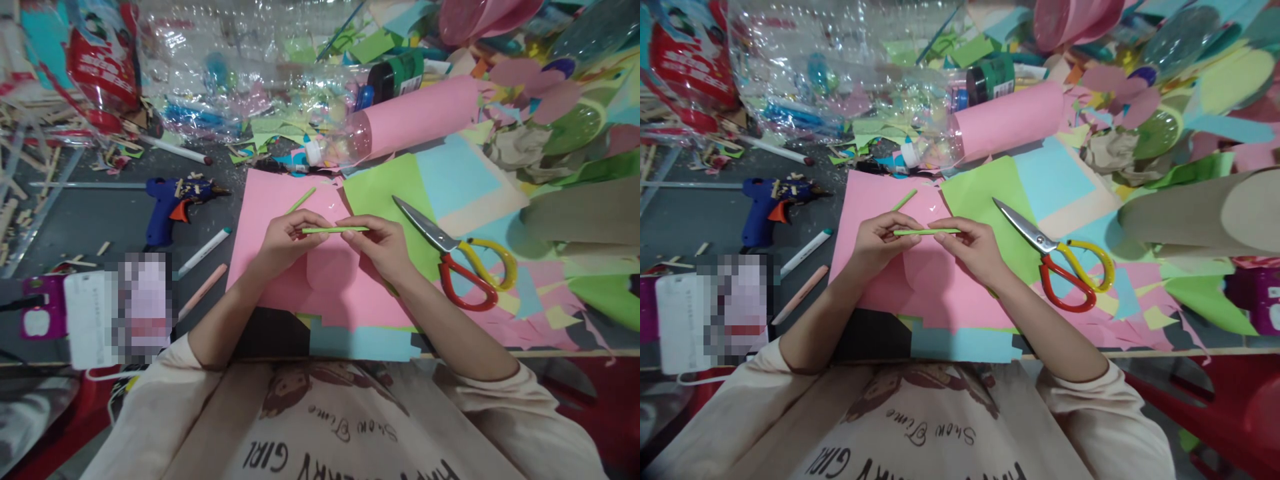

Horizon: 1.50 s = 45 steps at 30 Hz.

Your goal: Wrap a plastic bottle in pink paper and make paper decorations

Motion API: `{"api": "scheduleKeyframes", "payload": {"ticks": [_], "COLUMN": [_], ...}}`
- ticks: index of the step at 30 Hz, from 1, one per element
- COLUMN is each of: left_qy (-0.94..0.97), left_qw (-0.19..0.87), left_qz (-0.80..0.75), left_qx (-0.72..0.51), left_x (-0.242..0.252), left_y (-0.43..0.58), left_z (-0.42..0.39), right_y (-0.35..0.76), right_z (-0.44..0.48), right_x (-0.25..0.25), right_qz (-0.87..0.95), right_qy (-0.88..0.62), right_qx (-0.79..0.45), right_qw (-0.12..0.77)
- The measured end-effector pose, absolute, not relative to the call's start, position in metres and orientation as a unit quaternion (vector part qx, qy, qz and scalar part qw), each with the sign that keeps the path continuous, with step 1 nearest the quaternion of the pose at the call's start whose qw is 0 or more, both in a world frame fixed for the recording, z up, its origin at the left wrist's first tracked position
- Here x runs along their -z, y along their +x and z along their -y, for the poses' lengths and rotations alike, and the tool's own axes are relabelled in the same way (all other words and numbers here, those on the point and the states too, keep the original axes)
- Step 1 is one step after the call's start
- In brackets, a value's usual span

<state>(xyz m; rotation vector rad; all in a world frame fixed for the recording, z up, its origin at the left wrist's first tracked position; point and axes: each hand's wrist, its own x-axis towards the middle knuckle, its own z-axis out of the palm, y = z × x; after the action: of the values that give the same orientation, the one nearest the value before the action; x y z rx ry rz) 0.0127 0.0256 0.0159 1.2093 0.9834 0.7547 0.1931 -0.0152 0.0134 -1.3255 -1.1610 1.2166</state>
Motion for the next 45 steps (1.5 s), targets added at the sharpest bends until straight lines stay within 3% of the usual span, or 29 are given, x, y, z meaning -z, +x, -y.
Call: {"api": "scheduleKeyframes", "payload": {"ticks": [22,33,45], "left_qy": [0.537,0.628,0.608], "left_qw": [0.58,0.514,0.533], "left_qz": [-0.479,-0.379,-0.4], "left_qx": [-0.382,-0.444,-0.432], "left_x": [-0.02,-0.008,-0.013], "left_y": [0.016,0.011,0.011], "left_z": [-0.023,-0.028,-0.028], "right_y": [0.194,0.194,0.191], "right_z": [0.013,0.013,0.015], "right_x": [-0.008,-0.008,-0.006], "right_qz": [0.423,0.446,0.453], "right_qy": [-0.582,-0.589,-0.584], "right_qx": [-0.478,-0.455,-0.436], "right_qw": [0.504,0.497,0.514]}}
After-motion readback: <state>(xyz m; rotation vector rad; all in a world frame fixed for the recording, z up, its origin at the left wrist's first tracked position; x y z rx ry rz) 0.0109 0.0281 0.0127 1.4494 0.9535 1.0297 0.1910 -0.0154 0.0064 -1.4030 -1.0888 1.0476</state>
